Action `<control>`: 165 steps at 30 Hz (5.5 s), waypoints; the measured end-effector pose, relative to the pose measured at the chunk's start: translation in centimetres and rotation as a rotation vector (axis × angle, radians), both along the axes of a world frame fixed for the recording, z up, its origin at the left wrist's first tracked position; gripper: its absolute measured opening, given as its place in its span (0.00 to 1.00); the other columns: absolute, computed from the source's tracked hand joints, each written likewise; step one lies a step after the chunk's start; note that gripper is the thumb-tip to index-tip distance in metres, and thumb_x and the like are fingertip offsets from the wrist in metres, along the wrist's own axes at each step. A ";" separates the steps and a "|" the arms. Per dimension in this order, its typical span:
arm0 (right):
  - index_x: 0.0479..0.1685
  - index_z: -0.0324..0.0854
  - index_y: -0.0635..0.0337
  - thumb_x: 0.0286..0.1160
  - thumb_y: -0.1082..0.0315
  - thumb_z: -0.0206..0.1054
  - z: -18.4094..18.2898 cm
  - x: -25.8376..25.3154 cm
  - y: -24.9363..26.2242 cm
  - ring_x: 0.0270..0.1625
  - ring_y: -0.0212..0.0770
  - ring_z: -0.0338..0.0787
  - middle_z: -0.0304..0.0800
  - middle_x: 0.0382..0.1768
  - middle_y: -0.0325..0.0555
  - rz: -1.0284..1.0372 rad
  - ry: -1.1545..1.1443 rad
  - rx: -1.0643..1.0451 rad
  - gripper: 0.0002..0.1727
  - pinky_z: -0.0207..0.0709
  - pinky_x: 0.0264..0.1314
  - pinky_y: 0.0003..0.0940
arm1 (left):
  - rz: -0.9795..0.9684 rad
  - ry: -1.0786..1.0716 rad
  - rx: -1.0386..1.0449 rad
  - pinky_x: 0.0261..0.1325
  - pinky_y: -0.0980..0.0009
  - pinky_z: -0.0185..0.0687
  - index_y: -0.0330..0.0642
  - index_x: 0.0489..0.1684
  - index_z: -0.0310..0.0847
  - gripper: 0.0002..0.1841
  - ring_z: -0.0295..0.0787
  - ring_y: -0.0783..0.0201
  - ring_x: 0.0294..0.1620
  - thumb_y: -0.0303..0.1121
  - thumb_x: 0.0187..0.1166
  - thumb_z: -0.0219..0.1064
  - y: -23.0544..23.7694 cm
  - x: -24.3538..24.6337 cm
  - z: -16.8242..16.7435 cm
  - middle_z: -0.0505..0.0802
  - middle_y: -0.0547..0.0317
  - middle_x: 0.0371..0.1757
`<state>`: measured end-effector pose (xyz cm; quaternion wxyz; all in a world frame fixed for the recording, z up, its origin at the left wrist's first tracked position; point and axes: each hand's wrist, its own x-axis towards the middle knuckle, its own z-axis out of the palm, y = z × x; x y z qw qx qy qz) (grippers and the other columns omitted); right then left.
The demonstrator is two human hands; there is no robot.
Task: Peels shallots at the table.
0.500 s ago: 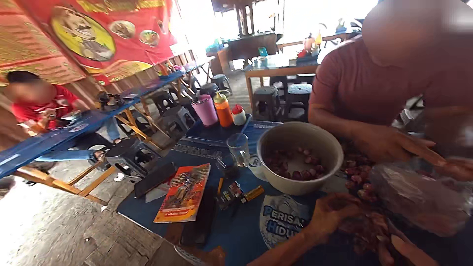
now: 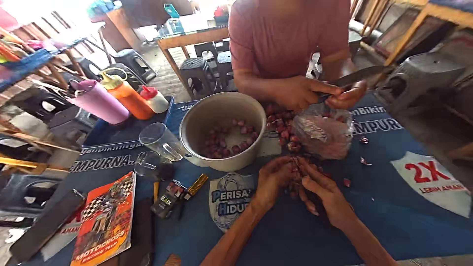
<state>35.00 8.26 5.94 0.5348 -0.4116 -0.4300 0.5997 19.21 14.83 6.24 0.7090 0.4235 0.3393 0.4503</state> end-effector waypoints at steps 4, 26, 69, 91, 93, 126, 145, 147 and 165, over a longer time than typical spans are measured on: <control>0.93 0.56 0.54 0.87 0.67 0.53 0.4 -0.2 0.0 0.15 0.29 0.78 0.86 0.29 0.37 -0.001 -0.028 -0.040 0.33 0.74 0.12 0.21 | 0.038 0.030 0.074 0.51 0.68 0.91 0.25 0.61 0.81 0.14 0.94 0.66 0.42 0.23 0.81 0.64 -0.1 0.0 -0.4 0.95 0.52 0.44; 0.85 0.68 0.54 0.90 0.64 0.49 1.0 0.0 0.3 0.09 0.26 0.73 0.79 0.17 0.38 -0.053 0.236 -0.323 0.26 0.67 0.07 0.18 | 0.153 0.026 0.313 0.51 0.72 0.91 0.26 0.46 0.82 0.10 0.93 0.68 0.42 0.16 0.70 0.72 -1.1 1.1 -1.5 0.94 0.53 0.42; 0.64 0.81 0.66 0.80 0.67 0.67 0.7 -0.1 1.0 0.13 0.27 0.76 0.88 0.27 0.40 -0.209 -0.050 -0.061 0.18 0.72 0.11 0.19 | 0.009 0.214 0.396 0.52 0.73 0.90 0.25 0.58 0.83 0.13 0.93 0.70 0.43 0.25 0.82 0.64 0.3 -0.3 -1.1 0.95 0.52 0.46; 0.46 0.83 0.64 0.81 0.72 0.65 1.0 0.3 1.4 0.14 0.27 0.80 0.87 0.23 0.40 -0.247 -0.115 -0.144 0.05 0.72 0.10 0.18 | 0.010 0.183 0.456 0.49 0.76 0.89 0.26 0.55 0.85 0.12 0.90 0.72 0.41 0.23 0.78 0.68 -0.6 0.4 -1.4 0.93 0.54 0.45; 0.47 0.83 0.63 0.81 0.70 0.65 1.0 0.2 1.3 0.14 0.26 0.78 0.87 0.25 0.39 -0.205 -0.117 -0.145 0.06 0.71 0.11 0.18 | 0.027 0.182 0.439 0.44 0.78 0.87 0.28 0.52 0.84 0.10 0.89 0.75 0.36 0.23 0.79 0.65 -0.4 0.4 -1.4 0.92 0.60 0.38; 0.90 0.63 0.55 0.86 0.67 0.55 0.6 0.1 0.5 0.13 0.27 0.74 0.86 0.31 0.38 0.070 -0.054 -0.156 0.30 0.69 0.11 0.19 | 0.251 0.286 0.348 0.39 0.79 0.88 0.29 0.45 0.85 0.07 0.89 0.74 0.32 0.22 0.74 0.70 -0.5 0.2 -1.0 0.92 0.57 0.35; 0.88 0.57 0.43 0.89 0.60 0.45 1.0 1.2 0.8 0.11 0.22 0.72 0.74 0.18 0.32 0.191 0.374 -0.353 0.28 0.67 0.10 0.14 | 0.153 0.183 0.250 0.30 0.77 0.85 0.29 0.51 0.83 0.08 0.86 0.72 0.26 0.25 0.81 0.67 0.1 0.0 -1.2 0.91 0.59 0.32; 0.89 0.56 0.46 0.89 0.61 0.45 0.8 1.0 0.8 0.11 0.23 0.73 0.76 0.19 0.33 0.170 0.352 -0.333 0.28 0.68 0.10 0.15 | 0.200 0.249 0.304 0.27 0.80 0.80 0.31 0.49 0.84 0.07 0.84 0.74 0.23 0.26 0.80 0.68 0.0 0.2 -1.6 0.91 0.60 0.31; 0.93 0.50 0.47 0.88 0.61 0.44 0.8 0.8 0.6 0.12 0.23 0.73 0.76 0.20 0.32 0.165 0.283 -0.284 0.32 0.68 0.10 0.15 | 0.126 0.224 0.251 0.34 0.81 0.78 0.30 0.56 0.86 0.13 0.83 0.78 0.30 0.26 0.86 0.58 0.2 -0.5 -0.5 0.92 0.62 0.37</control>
